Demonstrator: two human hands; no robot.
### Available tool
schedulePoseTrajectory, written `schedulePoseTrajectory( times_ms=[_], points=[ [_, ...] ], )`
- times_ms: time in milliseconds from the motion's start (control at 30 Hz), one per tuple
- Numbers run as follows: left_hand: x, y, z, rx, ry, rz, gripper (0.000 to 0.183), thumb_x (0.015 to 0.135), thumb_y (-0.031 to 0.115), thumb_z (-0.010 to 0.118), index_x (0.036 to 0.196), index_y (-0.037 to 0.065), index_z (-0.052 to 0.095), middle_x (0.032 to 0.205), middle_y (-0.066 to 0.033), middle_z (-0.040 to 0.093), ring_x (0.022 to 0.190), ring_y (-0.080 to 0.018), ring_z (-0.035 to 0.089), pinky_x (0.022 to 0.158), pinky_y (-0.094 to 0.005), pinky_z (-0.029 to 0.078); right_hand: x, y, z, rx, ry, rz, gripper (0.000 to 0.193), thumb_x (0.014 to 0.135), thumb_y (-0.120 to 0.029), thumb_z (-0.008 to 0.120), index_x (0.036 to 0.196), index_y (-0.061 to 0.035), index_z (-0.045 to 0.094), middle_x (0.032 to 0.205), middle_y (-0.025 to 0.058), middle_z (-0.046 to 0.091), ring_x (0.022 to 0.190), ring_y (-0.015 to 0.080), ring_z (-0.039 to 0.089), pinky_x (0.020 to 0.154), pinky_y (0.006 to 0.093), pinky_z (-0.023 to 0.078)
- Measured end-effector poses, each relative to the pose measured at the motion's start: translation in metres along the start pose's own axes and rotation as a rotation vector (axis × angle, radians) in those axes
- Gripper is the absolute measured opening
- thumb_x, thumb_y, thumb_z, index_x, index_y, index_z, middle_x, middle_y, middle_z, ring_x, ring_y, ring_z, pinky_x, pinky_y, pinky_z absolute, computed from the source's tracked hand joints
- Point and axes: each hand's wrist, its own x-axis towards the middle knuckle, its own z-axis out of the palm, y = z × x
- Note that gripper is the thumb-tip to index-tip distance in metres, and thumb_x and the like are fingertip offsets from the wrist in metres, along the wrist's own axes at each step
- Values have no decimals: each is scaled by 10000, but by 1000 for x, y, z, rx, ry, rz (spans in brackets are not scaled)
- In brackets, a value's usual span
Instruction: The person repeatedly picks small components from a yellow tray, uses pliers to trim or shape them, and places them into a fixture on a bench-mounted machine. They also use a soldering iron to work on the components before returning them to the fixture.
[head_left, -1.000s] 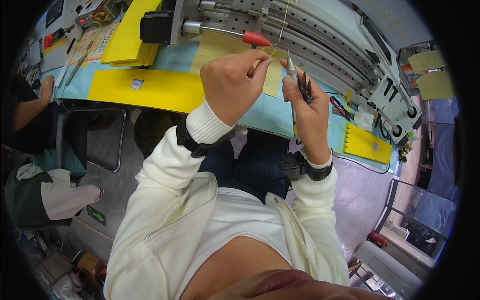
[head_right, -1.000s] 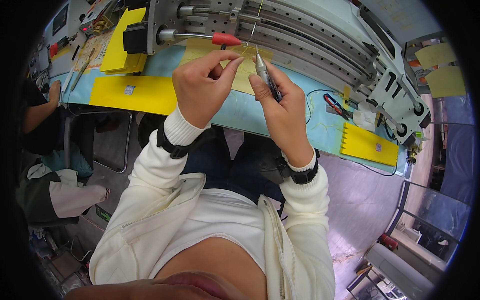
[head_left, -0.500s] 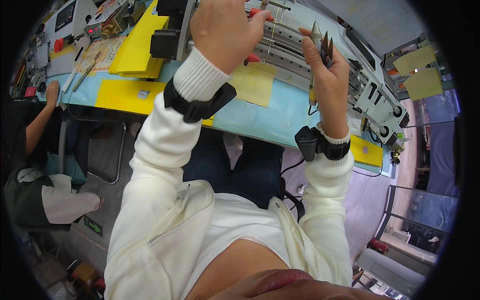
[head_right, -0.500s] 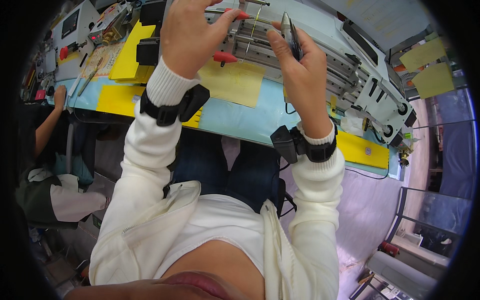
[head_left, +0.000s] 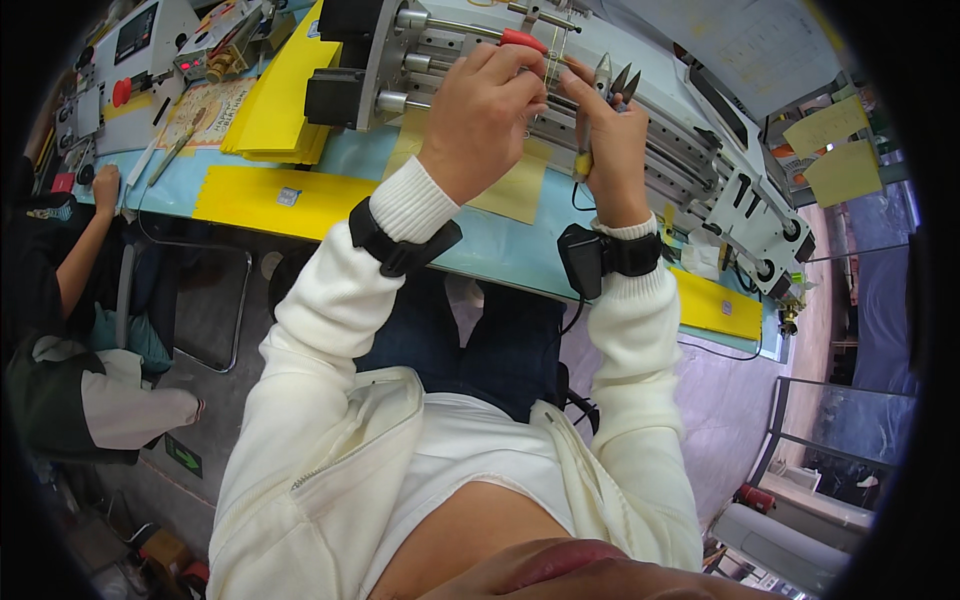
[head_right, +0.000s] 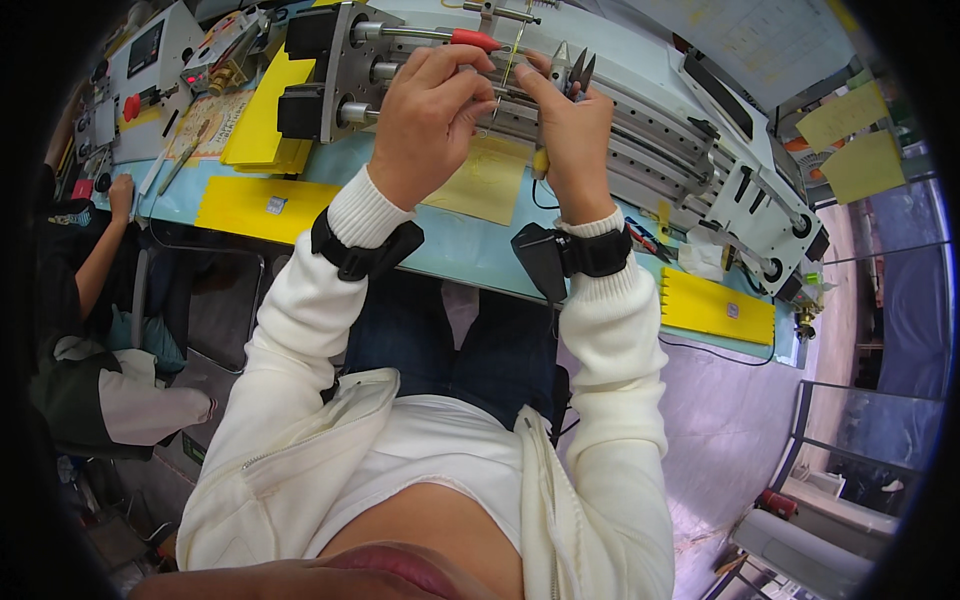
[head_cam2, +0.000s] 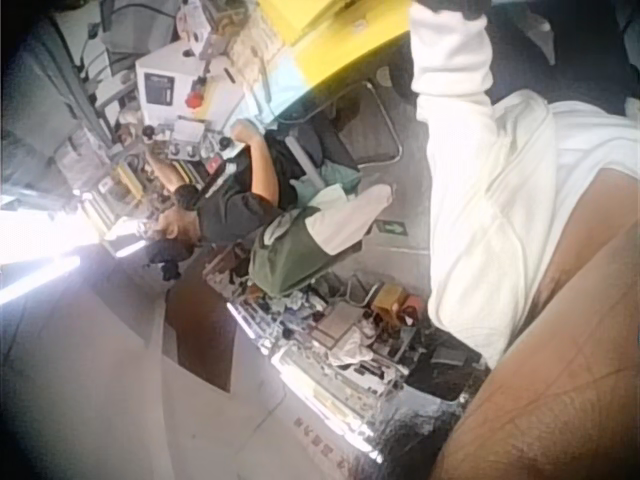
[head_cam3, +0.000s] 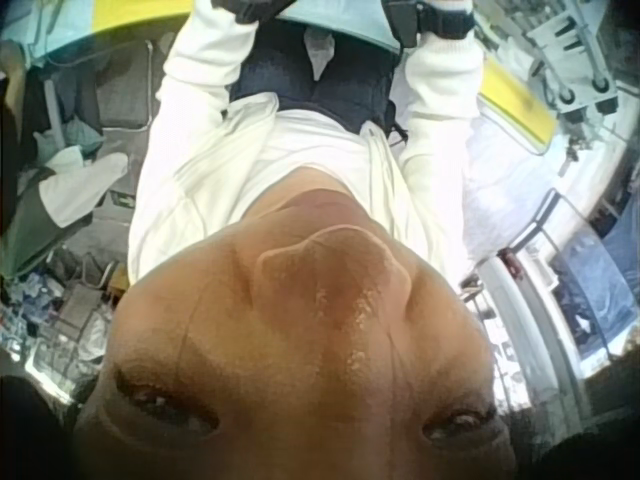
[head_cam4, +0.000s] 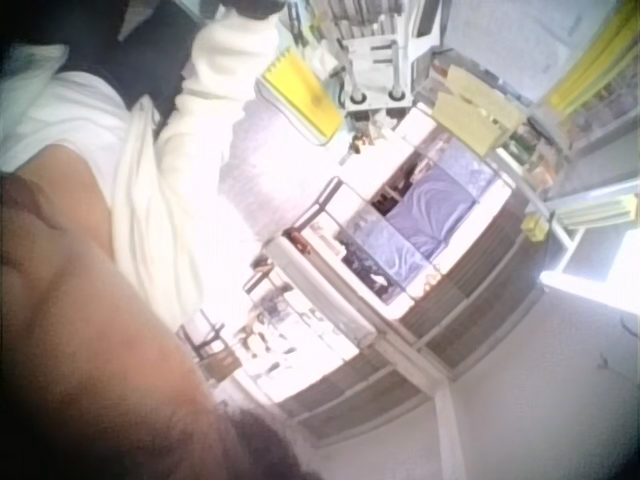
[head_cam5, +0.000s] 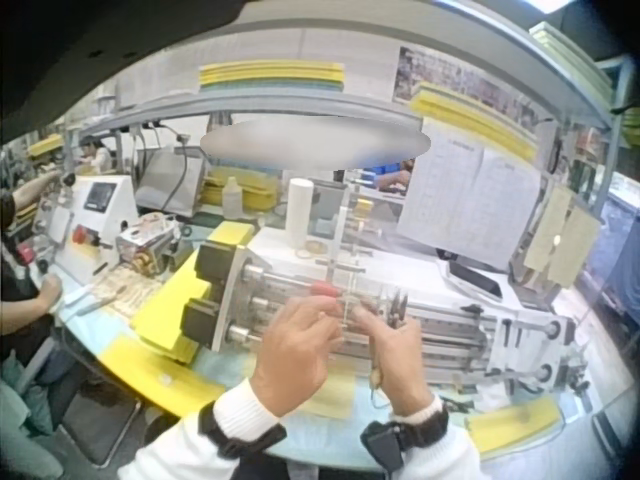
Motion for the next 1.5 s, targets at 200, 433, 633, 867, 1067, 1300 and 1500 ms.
schedulePoseTrajectory(
  times_ms=[200,433,633,867,1067,1300,1500],
  points=[
    [5,5,7,-776,1,-579,33,937,28,626,947,6,603,807,-55,680,641,-149,645,576,-257,485,0,5,6,239,-37,-42,312,876,-83,742,1165,30,704,1069,24,705,954,103,637,833,246,499],
    [3,5,12,-866,-49,-661,39,984,49,588,966,15,594,833,-28,685,662,-65,626,568,-203,472,-2,3,13,148,-22,-42,286,871,-106,763,1116,35,718,914,28,701,829,95,639,765,261,503],
    [6,6,11,-718,-27,-651,70,929,50,656,957,-2,619,740,-60,688,612,-118,656,571,-243,502,1,-2,9,26,-115,95,185,837,-115,757,950,31,738,804,11,677,689,68,589,601,235,443],
    [22,6,17,-21,-92,-456,194,826,220,684,843,28,704,695,-139,692,668,-319,707,590,-389,563,-6,2,-2,-136,-164,99,111,798,-105,726,848,-6,714,741,-10,656,627,52,532,572,237,409],
    [29,7,27,285,-139,-435,167,830,236,690,804,84,756,655,-122,678,624,-315,689,567,-388,545,-19,-3,-7,-166,-256,39,185,832,-137,746,922,21,709,725,-14,647,612,47,515,576,224,396],
    [8,4,20,159,72,-369,62,814,174,750,838,124,776,619,-59,661,532,-221,646,500,-302,479,-34,-13,-9,-423,-153,-150,325,895,-209,763,1098,23,661,801,10,653,678,59,528,625,227,421],
    [4,4,19,106,100,-326,64,791,126,758,852,118,774,591,-47,639,495,-187,616,476,-283,447,-30,-4,-7,-228,-197,-131,315,937,-228,719,1148,-5,651,797,-21,617,734,55,516,669,226,415]
  ],
)
